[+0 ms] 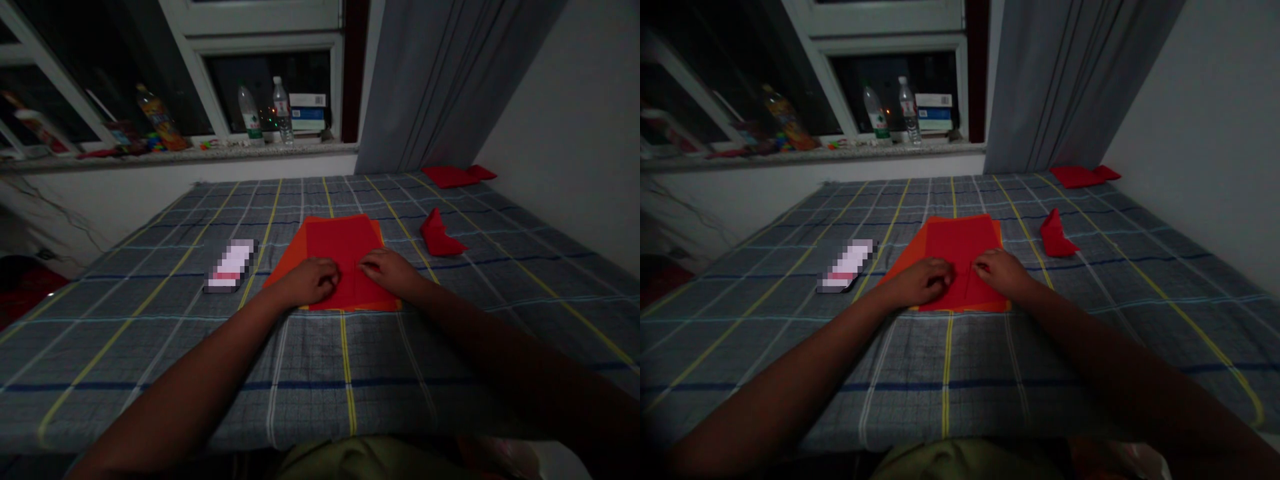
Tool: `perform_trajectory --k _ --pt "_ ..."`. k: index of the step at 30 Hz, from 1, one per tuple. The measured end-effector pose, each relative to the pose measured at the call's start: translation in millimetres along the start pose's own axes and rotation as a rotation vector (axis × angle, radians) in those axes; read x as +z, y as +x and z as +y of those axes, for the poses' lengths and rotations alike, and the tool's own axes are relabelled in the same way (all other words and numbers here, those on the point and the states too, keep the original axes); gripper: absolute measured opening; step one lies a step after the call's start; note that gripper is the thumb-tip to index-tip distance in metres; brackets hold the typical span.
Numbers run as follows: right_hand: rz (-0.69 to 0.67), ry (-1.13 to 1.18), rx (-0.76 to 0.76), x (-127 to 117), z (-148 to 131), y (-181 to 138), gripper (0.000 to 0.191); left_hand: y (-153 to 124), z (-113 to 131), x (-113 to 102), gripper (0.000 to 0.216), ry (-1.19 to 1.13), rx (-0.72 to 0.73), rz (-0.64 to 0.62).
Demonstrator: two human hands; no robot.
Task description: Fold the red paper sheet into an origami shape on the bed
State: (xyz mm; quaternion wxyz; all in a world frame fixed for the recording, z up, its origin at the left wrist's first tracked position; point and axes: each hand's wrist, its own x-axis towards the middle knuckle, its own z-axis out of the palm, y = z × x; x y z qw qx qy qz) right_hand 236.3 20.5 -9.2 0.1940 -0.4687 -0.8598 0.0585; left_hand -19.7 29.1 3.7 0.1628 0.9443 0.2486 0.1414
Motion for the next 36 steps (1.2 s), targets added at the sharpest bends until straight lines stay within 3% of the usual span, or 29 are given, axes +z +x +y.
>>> perform_trajectory --k 4,10,16,31,36 --pt "-0.011 -0.053 0.031 0 -2 4 0.029 3 3 4 0.03 0.029 -0.071 0.053" --pt "-0.064 -0.207 0.063 1 -9 7 0.031 3 5 5 0.047 0.09 -0.041 0.024" --pt "-0.116 -0.289 0.077 -3 -16 5 0.031 2 0 10 0.048 0.205 -0.012 -0.021" --pt "-0.216 -0.375 0.066 -14 -47 -9 0.069 2 -4 11 0.051 0.218 -0.019 -0.045" --pt "-0.228 -0.323 0.032 -15 -45 -16 0.088 0 -3 9 0.05 0.231 -0.025 -0.062"
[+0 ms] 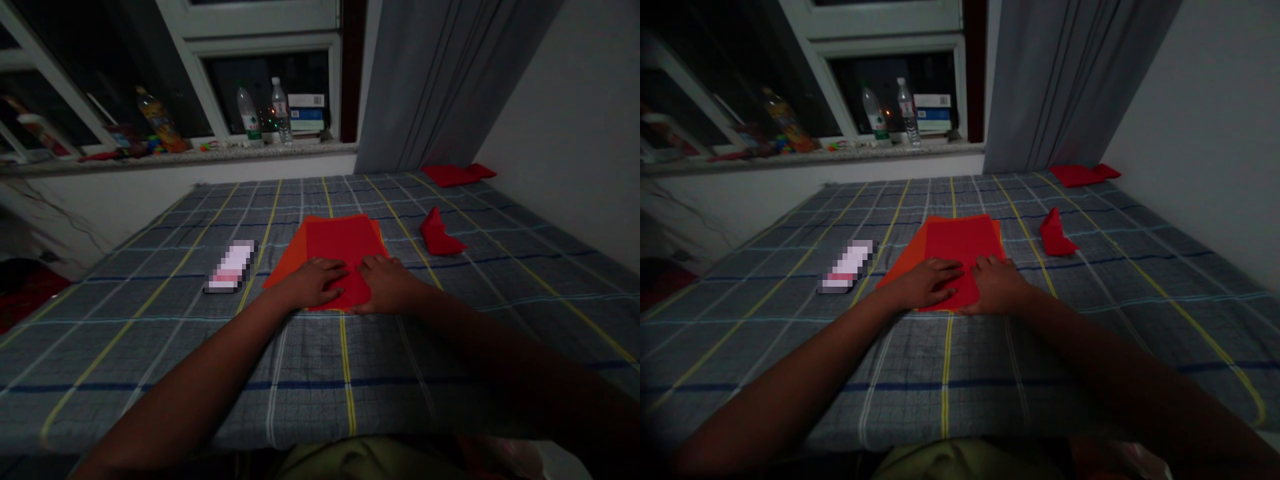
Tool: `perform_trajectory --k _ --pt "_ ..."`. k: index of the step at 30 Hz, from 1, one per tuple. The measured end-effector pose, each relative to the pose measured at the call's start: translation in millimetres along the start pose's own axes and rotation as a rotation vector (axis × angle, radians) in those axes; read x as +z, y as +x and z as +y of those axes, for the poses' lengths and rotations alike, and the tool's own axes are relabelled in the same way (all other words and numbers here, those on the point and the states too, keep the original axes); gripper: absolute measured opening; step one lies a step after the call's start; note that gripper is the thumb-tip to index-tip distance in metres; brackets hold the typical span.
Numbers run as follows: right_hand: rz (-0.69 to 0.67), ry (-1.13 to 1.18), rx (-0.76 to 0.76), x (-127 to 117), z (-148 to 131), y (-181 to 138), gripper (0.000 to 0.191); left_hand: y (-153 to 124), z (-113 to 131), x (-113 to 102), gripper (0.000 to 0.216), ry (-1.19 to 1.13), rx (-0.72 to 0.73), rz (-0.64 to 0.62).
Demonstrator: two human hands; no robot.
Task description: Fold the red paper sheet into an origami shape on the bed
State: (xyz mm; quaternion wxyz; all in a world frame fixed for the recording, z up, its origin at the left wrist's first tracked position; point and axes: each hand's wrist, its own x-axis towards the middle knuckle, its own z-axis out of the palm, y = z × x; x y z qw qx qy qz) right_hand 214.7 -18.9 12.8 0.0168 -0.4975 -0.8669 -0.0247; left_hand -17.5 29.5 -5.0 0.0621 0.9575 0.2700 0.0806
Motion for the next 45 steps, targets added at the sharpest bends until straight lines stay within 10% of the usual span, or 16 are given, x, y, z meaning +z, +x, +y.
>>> perform_trajectory --k 9,19,45 --pt "0.121 0.082 -0.022 -1 23 4 0.047 -6 15 -13 0.039 0.093 -0.062 -0.013" --pt "0.036 0.433 -0.413 2 25 1 0.069 -5 21 -21 0.033 -0.16 0.062 -0.035" --pt "0.306 0.418 -0.425 26 29 16 0.026 -7 8 -15 0.027 -0.056 0.075 0.093"
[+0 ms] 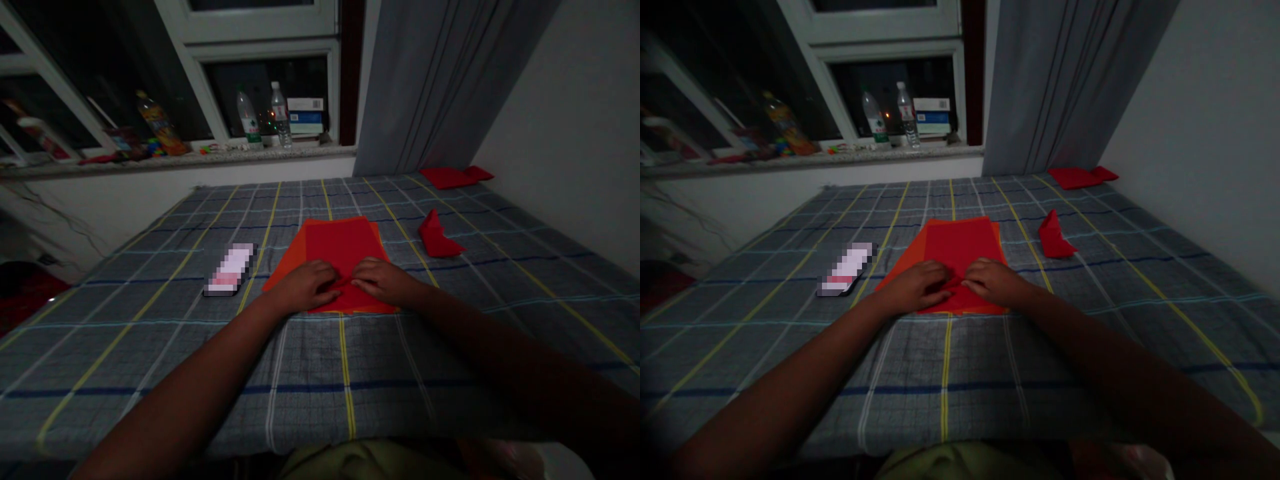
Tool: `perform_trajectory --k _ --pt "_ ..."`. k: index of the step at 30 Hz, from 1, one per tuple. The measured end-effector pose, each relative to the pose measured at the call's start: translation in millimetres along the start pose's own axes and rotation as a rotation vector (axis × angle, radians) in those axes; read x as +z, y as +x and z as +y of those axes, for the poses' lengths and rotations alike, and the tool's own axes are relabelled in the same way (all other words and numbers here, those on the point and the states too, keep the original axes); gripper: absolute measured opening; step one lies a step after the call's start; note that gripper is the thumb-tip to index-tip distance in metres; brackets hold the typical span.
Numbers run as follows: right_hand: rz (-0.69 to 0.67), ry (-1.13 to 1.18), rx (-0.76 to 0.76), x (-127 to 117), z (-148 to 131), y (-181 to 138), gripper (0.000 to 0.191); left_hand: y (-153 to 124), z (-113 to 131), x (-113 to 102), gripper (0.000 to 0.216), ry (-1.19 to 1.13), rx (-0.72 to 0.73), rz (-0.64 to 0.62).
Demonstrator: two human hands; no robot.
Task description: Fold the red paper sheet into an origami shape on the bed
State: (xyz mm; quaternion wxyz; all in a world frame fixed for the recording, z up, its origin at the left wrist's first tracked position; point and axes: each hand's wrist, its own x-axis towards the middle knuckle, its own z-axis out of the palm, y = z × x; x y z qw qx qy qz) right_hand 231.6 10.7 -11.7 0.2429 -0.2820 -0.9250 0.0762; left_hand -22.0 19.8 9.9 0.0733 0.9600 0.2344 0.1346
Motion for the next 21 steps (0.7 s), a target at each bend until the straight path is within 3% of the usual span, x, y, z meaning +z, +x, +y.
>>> perform_trajectory --k 5,13,21 --pt "0.006 -0.025 0.007 1 4 -2 0.02 -3 -9 3 0.024 -0.086 -0.065 0.026" --pt "0.06 -0.021 0.142 5 18 -2 0.02 -5 -28 8 0.026 -0.137 -0.258 0.111" --pt "-0.02 0.037 0.292 -4 20 -2 0.007 -4 -30 11 0.026 -0.165 -0.367 0.13"
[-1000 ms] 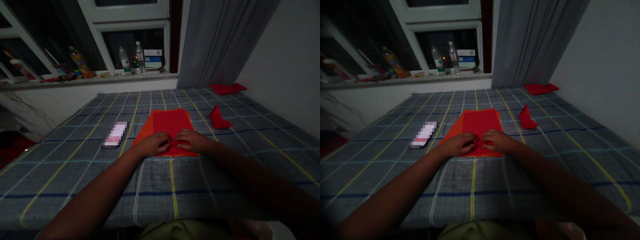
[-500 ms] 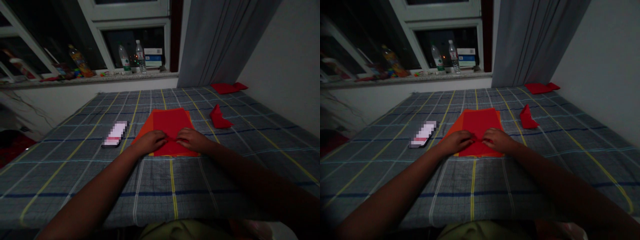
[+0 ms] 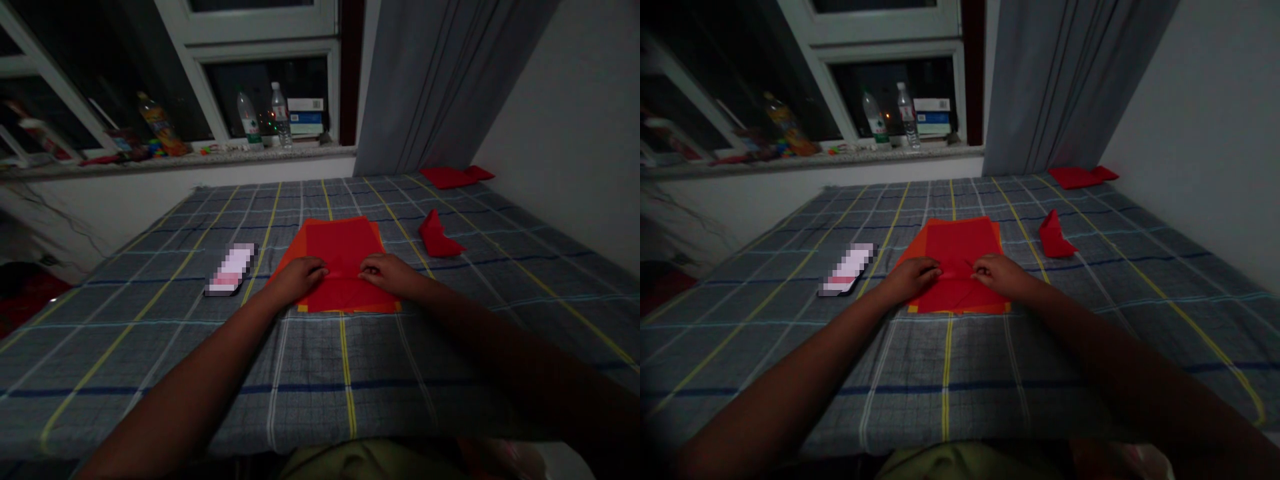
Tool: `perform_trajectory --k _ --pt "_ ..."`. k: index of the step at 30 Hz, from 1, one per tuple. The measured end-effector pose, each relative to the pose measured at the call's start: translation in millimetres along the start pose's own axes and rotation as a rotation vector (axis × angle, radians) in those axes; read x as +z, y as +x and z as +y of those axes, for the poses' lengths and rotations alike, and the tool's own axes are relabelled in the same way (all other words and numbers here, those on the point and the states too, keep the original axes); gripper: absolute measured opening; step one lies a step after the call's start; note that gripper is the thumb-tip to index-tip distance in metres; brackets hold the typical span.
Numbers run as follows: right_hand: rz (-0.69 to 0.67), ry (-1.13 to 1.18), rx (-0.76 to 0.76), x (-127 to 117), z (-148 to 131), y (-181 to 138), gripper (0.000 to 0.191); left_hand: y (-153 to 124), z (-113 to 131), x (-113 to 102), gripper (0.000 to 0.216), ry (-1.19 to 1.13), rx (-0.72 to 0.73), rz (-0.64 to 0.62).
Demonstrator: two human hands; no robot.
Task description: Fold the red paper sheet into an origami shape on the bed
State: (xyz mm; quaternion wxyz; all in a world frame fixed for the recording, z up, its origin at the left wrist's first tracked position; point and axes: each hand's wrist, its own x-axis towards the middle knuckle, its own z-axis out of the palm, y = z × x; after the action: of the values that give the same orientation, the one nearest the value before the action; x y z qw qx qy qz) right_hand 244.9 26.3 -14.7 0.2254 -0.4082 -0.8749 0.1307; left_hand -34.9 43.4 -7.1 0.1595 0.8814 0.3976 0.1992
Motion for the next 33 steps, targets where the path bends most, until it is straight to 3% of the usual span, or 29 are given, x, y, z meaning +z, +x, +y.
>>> perform_trajectory --k 7,13,15,19,33 --pt "-0.012 -0.114 -0.181 -10 2 -4 0.012 -6 6 -11 0.017 -0.028 0.198 -0.119" --pt "0.022 -0.316 -0.227 -13 -14 -6 0.019 -9 20 -9 0.042 0.03 0.224 -0.059" --pt "0.02 -0.343 -0.224 -13 -17 -6 0.019 -9 23 -6 0.039 0.042 0.234 -0.044" --pt "0.028 -0.276 -0.209 -11 -17 -5 0.019 -7 21 -3 0.025 0.074 0.269 -0.015" --pt "-0.035 -0.083 -0.229 1 -16 -3 0.029 -6 12 -4 0.022 0.053 0.332 -0.044"
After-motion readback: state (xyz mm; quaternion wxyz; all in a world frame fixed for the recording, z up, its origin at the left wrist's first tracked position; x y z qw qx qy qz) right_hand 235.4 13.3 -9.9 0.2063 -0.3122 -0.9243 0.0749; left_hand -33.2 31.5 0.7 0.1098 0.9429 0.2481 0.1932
